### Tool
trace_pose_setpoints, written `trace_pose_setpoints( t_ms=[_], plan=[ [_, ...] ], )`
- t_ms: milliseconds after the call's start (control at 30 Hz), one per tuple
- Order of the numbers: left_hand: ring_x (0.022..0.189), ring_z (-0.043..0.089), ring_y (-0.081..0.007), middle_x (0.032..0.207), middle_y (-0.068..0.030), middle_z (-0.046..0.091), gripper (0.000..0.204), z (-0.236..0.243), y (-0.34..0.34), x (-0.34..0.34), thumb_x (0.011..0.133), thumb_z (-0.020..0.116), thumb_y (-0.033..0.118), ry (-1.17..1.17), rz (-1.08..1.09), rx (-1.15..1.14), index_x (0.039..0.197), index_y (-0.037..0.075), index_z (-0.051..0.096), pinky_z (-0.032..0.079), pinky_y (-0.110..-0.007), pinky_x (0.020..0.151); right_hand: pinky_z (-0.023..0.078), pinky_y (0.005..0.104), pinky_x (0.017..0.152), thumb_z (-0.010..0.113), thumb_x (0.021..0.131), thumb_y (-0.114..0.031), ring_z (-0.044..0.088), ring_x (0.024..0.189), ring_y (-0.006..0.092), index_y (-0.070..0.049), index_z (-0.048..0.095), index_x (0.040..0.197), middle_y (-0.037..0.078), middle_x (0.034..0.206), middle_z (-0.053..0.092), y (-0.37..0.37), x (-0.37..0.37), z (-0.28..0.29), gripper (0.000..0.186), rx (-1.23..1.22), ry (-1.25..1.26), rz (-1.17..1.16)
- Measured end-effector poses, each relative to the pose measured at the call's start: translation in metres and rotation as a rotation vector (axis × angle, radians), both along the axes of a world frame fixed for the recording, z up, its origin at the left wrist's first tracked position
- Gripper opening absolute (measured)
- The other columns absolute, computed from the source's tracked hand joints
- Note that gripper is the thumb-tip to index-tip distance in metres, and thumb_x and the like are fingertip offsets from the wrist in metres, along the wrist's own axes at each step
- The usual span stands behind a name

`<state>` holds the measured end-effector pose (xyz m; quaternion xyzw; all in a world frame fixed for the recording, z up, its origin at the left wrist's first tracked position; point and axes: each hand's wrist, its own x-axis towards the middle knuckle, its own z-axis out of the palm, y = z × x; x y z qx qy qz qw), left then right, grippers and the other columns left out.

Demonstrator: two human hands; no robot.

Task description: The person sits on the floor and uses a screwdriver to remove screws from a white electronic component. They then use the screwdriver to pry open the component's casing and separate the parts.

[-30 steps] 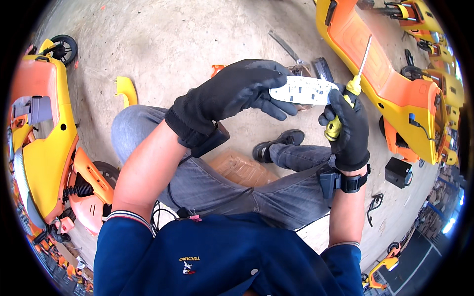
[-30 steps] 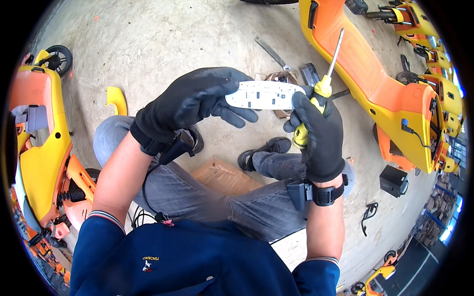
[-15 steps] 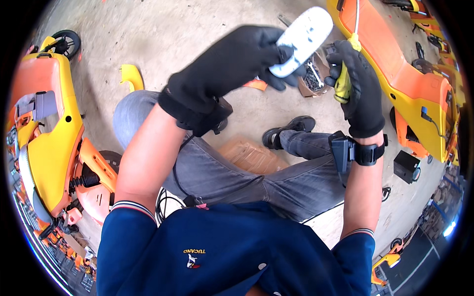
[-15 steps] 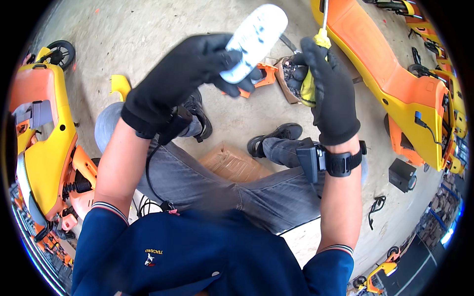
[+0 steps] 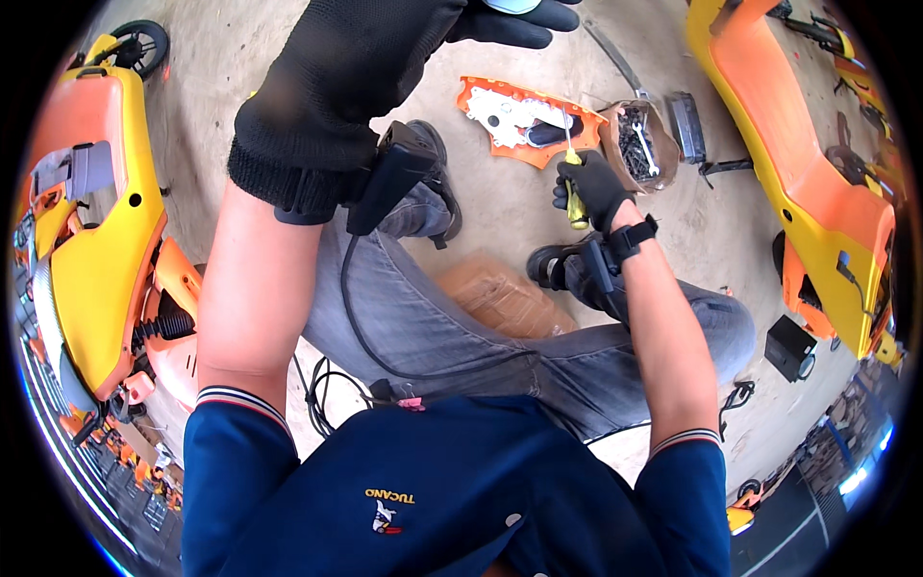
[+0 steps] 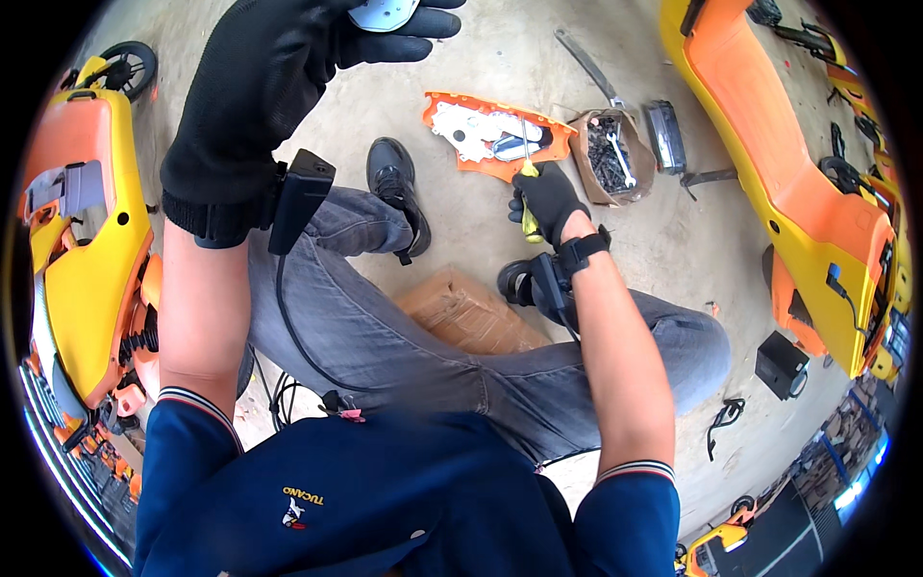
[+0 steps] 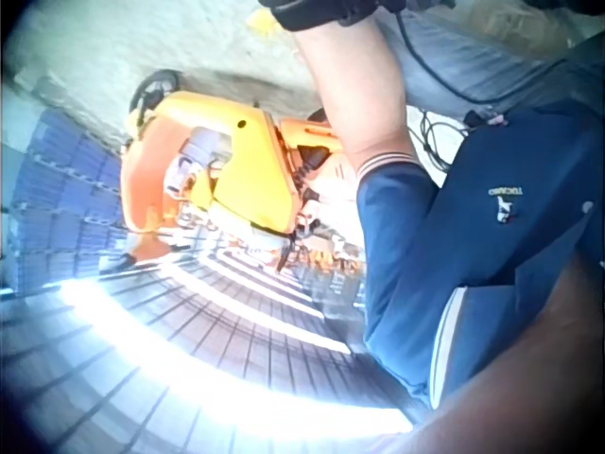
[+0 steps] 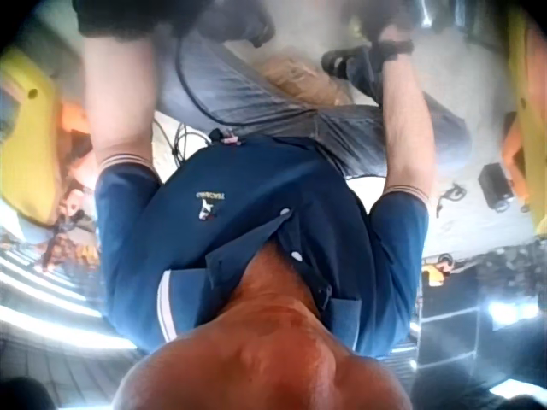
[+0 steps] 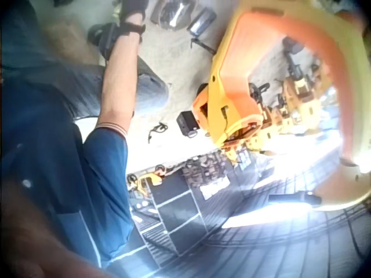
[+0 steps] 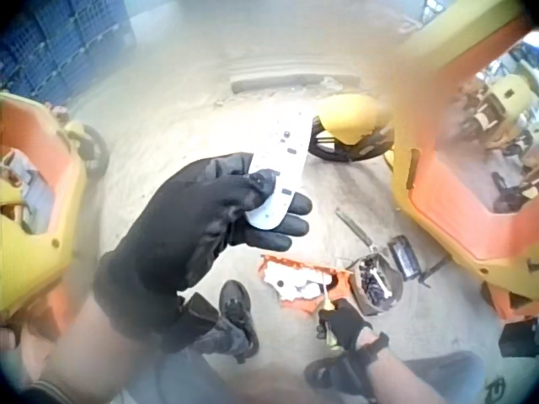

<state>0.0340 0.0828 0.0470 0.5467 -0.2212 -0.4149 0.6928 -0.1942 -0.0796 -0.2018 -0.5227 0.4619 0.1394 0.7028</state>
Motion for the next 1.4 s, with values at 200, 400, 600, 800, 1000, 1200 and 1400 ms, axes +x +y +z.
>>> trace_pose_setpoints(
  t_ms=[200,400,600,800,1000,1200,1400],
  plan=[
    [0.113,0.067,-0.0343,0.123,-0.0208,0.060,0.049,0.007,0.011,0.004,0.092,0.070,0.018,-0.146,-0.057,-0.089,0.132,-0.002,0.049,0.059,-0.043,0.094,0.052,0.0363,0.049,0.069,0.091,-0.016,0.061,0.057,0.0210,0.001,0.054,0.115,0.012,0.078,0.062,0.033,0.002,-0.069,0.033,-0.055,0.139,0.145],
    [0.112,0.068,-0.0339,0.123,-0.0213,0.061,0.047,-0.007,0.020,0.011,0.094,0.067,0.018,-0.209,-0.061,-0.168,0.132,-0.002,0.050,0.059,-0.043,0.093,0.054,0.0384,0.055,0.072,0.087,-0.020,0.067,0.066,0.0232,0.000,0.056,0.116,0.016,0.084,0.067,0.065,-0.002,-0.122,0.039,-0.134,0.253,0.281],
    [0.111,0.068,-0.0335,0.122,-0.0219,0.062,0.046,-0.021,0.028,0.008,0.095,0.065,0.019,-0.195,-0.030,-0.180,0.132,-0.003,0.050,0.059,-0.042,0.092,0.054,0.0395,0.067,0.071,0.088,-0.036,0.069,0.070,0.0258,-0.003,0.065,0.095,0.014,0.084,0.070,0.063,-0.010,-0.157,0.035,-0.435,0.136,0.171],
    [0.110,0.069,-0.0331,0.122,-0.0224,0.063,0.044,-0.027,0.020,0.011,0.096,0.062,0.019,-0.176,-0.008,-0.188,0.132,-0.004,0.050,0.059,-0.041,0.092,0.052,0.0316,0.054,0.068,0.095,-0.023,0.059,0.057,0.0137,-0.004,0.067,0.105,0.005,0.074,0.063,0.052,0.015,-0.178,0.022,-0.406,0.112,0.088],
    [0.108,0.070,-0.0328,0.122,-0.0229,0.064,0.043,-0.029,0.016,0.015,0.098,0.059,0.020,-0.182,0.014,-0.179,0.132,-0.004,0.050,0.059,-0.041,0.091,0.055,0.0346,0.063,0.059,0.092,-0.014,0.066,0.064,0.0196,-0.010,0.060,0.138,0.012,0.086,0.069,0.061,0.037,-0.172,0.047,-0.154,-0.001,-0.059],
    [0.107,0.070,-0.0324,0.121,-0.0235,0.064,0.042,-0.033,0.015,0.015,0.099,0.057,0.020,-0.190,0.030,-0.167,0.132,-0.005,0.050,0.060,-0.040,0.090,0.056,0.0300,0.059,0.060,0.098,-0.011,0.056,0.058,0.0126,-0.003,0.056,0.142,0.003,0.095,0.061,0.060,0.052,-0.161,0.045,0.053,-0.049,-0.248],
    [0.106,0.071,-0.0320,0.121,-0.0240,0.065,0.041,-0.033,0.014,0.014,0.101,0.054,0.020,-0.193,0.039,-0.151,0.132,-0.006,0.051,0.060,-0.040,0.090,0.057,0.0279,0.061,0.066,0.092,-0.005,0.060,0.064,0.0113,-0.002,0.065,0.126,0.003,0.086,0.063,0.030,0.032,-0.138,0.034,-0.139,-0.170,-0.345]
  ],
)
